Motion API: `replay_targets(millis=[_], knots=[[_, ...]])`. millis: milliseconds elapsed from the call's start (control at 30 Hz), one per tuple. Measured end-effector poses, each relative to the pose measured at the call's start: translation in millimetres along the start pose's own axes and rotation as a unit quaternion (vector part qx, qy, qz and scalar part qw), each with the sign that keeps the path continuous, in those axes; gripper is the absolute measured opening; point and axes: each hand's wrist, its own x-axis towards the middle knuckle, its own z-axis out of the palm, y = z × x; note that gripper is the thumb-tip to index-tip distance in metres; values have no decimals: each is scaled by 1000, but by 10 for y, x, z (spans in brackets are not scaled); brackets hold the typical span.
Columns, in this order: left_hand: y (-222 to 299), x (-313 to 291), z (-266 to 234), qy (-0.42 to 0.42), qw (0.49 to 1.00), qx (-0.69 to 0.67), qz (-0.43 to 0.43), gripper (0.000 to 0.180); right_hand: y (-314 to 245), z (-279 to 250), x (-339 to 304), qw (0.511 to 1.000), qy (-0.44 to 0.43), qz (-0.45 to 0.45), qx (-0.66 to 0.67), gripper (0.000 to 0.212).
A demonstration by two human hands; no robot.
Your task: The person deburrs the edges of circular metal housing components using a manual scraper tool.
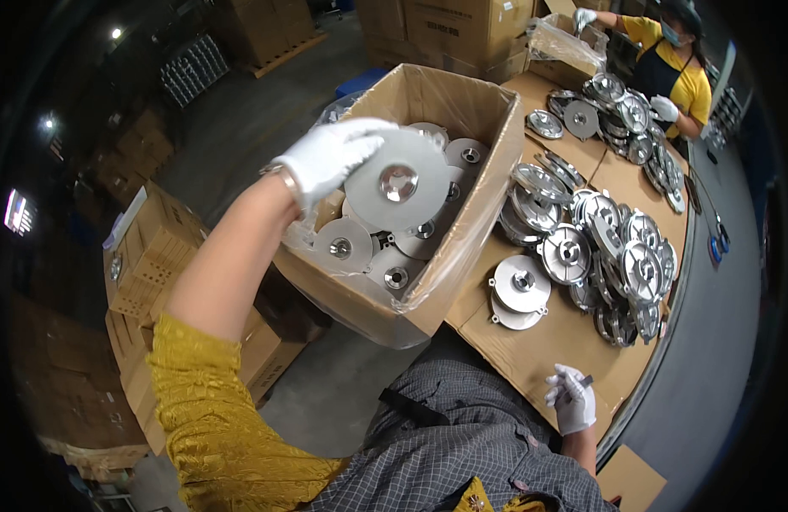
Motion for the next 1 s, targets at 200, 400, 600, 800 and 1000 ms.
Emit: replay_targets(millis=[200,400,600,800,1000], knots=[[-1084,518,190,-279,920,273,23,31,-32,94,-2,1000,7,13,-18,34],[-1041,510,627,-422,847,318,-57,45,10,63,-55,999,35,32,-17,32],[-1510,736,878,-451,813,364,57,23,5,19,-100,996,63,58,-6,31],[-1077,440,845,-308,819,482,56,21,-187,172,-5,995,60,80,-19,31],[-1038,514,882,-329,787,520,45,22,-475,-39,215,909,169,-220,-310,29]])
